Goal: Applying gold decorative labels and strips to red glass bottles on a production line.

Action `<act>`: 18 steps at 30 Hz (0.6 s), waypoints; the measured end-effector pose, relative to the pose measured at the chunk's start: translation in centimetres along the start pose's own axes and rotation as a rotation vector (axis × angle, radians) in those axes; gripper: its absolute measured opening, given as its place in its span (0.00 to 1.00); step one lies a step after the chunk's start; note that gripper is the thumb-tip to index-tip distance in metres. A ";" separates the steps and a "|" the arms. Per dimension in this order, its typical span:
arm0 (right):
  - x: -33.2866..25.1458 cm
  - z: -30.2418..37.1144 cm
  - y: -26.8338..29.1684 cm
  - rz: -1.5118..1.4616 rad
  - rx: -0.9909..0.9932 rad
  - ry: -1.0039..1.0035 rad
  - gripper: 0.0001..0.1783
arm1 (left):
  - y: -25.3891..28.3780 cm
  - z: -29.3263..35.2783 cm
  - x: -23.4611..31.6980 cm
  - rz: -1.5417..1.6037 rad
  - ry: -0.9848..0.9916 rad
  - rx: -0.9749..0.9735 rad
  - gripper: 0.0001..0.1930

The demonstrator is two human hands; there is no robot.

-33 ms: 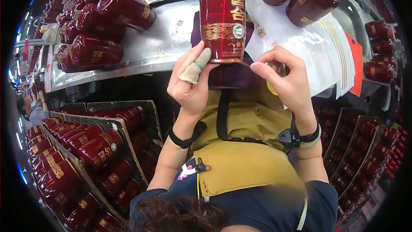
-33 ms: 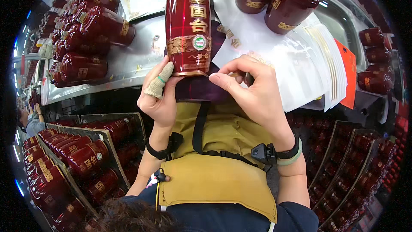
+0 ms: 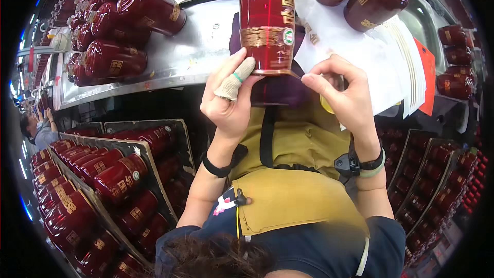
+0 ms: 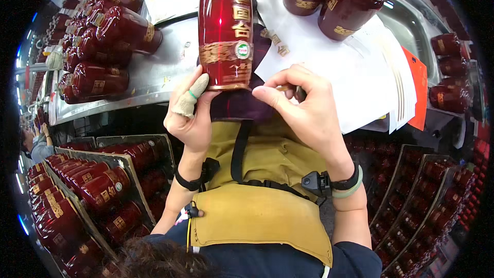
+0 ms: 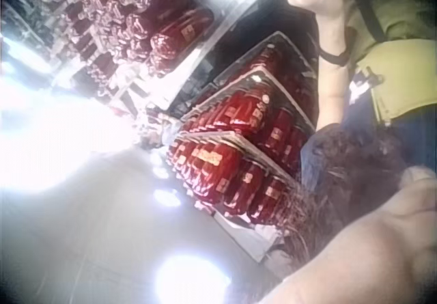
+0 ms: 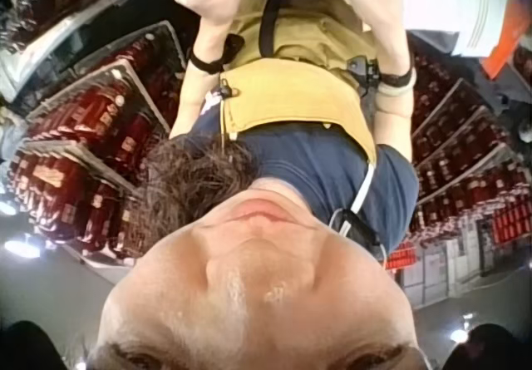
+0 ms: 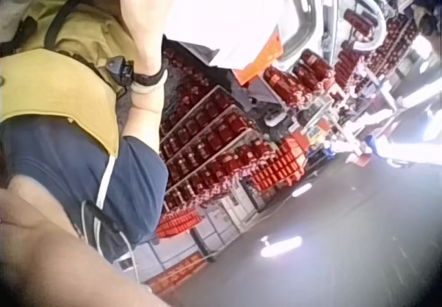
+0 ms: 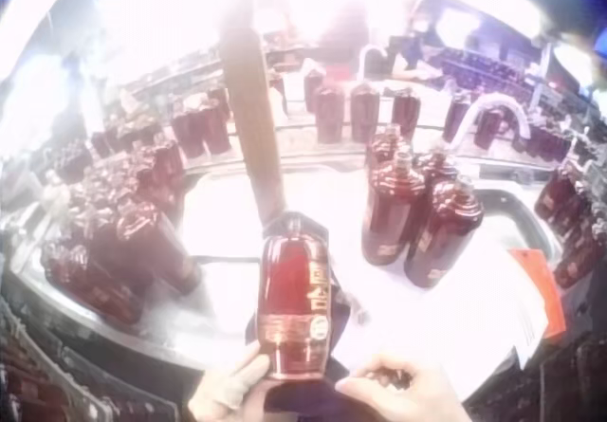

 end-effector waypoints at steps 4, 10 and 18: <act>0.9 0.1 0.2 -0.013 0.034 0.008 0.09 | -0.2 -1.5 0.5 0.234 0.216 -0.058 0.36; 0.8 0.2 0.2 -0.033 0.051 -0.007 0.10 | -0.8 -0.9 0.2 0.438 0.440 -0.156 0.36; 0.7 0.2 0.0 -0.067 0.049 0.008 0.10 | -0.7 -0.9 0.1 0.557 0.483 -0.132 0.33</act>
Point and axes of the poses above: each hand's wrist, its own z-axis away from the middle knuckle, its own y-axis out of the back of the hand, x = y × z, the point moved 2 cm from there along -z, towards the middle knuckle, and after that the axes turned 10 degrees about -y, right-handed, at the moved point
